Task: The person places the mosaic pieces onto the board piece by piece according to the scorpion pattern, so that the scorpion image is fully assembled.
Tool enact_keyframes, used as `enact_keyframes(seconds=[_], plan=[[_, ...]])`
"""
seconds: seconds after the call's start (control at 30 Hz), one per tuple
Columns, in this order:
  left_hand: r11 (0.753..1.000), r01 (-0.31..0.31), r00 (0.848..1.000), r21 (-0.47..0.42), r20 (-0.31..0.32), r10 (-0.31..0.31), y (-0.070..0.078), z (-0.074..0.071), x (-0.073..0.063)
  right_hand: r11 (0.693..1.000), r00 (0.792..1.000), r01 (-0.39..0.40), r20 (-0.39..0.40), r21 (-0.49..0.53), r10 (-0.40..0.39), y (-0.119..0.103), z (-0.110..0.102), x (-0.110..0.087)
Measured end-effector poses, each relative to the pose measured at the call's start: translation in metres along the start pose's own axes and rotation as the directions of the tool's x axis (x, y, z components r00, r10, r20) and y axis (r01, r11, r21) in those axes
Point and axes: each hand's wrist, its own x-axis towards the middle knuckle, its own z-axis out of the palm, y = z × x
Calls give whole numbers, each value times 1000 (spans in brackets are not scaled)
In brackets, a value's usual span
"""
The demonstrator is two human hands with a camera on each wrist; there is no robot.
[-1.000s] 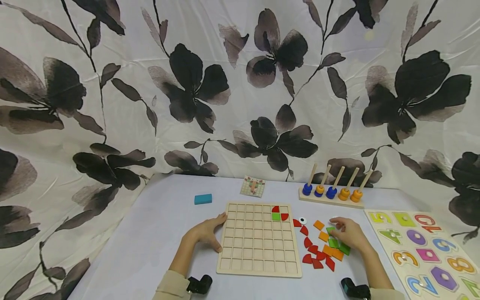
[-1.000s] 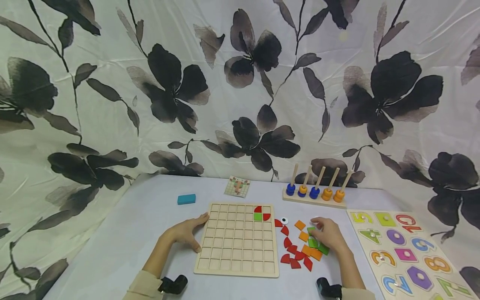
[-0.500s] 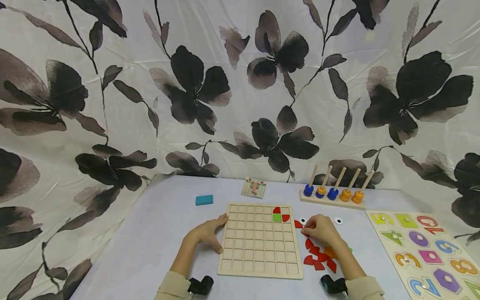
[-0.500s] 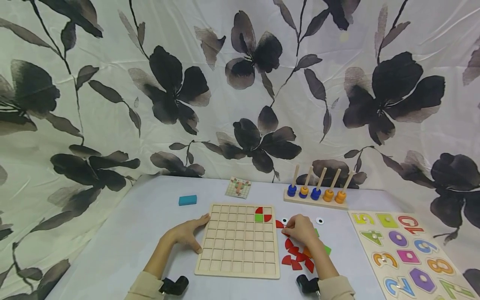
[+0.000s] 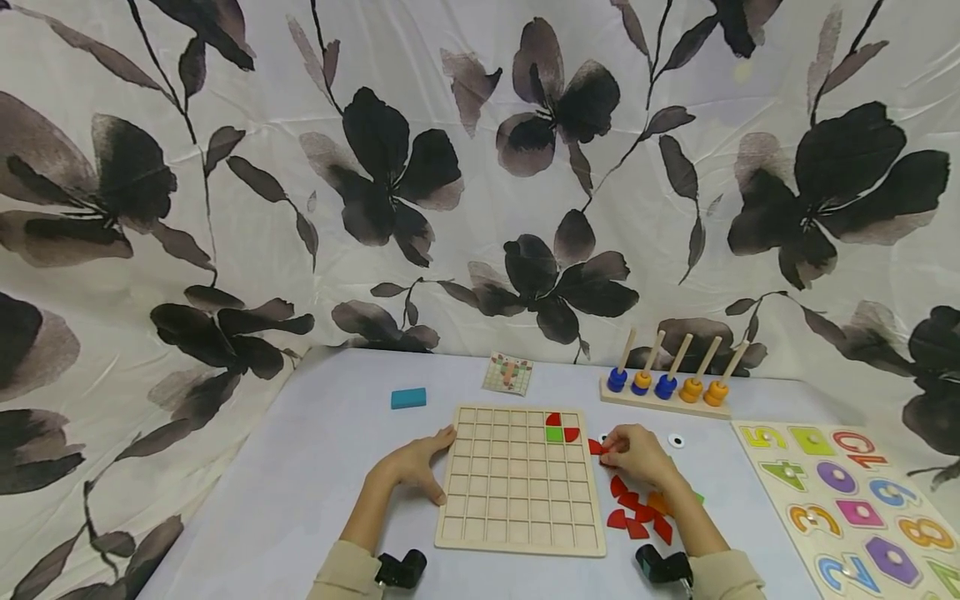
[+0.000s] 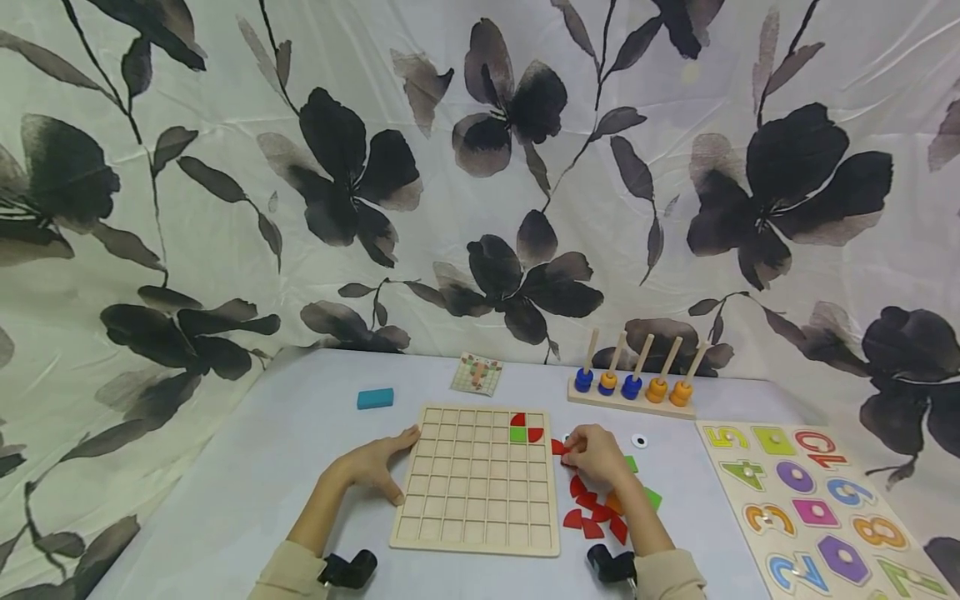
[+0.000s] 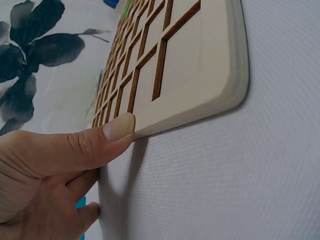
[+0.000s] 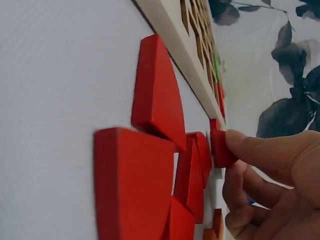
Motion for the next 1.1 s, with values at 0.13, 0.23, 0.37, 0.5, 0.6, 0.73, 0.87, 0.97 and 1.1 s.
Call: enact_keyframes(seconds=[0.13,0.23,0.37,0.5,0.6,0.73,0.87,0.97,1.1], plan=[[1000,-3,1000,-9,1,3,1,-1,-1,996,995,83,-52,30,-81,-5,-1,11],[1000,3,1000,-4,0,-3,1,-2,-2,985,983,169,-79,38,-166,-13,1,22],[1000,1,1000,-5,3,-1,2,-2,-2,963,962,266,-77,45,-262,-24,9,35],[1000,-5,1000,-18,13,5,2,-2,-1,953,955,293,-62,75,-289,-34,21,45],[1000,-3,1000,-25,16,4,2,-2,-2,947,952,305,-49,98,-302,-40,30,51],[1000,-2,1000,-23,12,2,3,-2,-2,939,943,331,-38,93,-329,-44,38,58],[1000,-1,1000,-15,10,2,3,-2,-2,940,942,335,-32,66,-334,-45,46,62],[1000,1,1000,-12,9,-1,3,-1,-2,941,941,337,-29,42,-336,-47,51,64],[1000,7,1000,-13,5,-7,5,-1,-2,937,937,350,-24,20,-349,-50,55,63]])
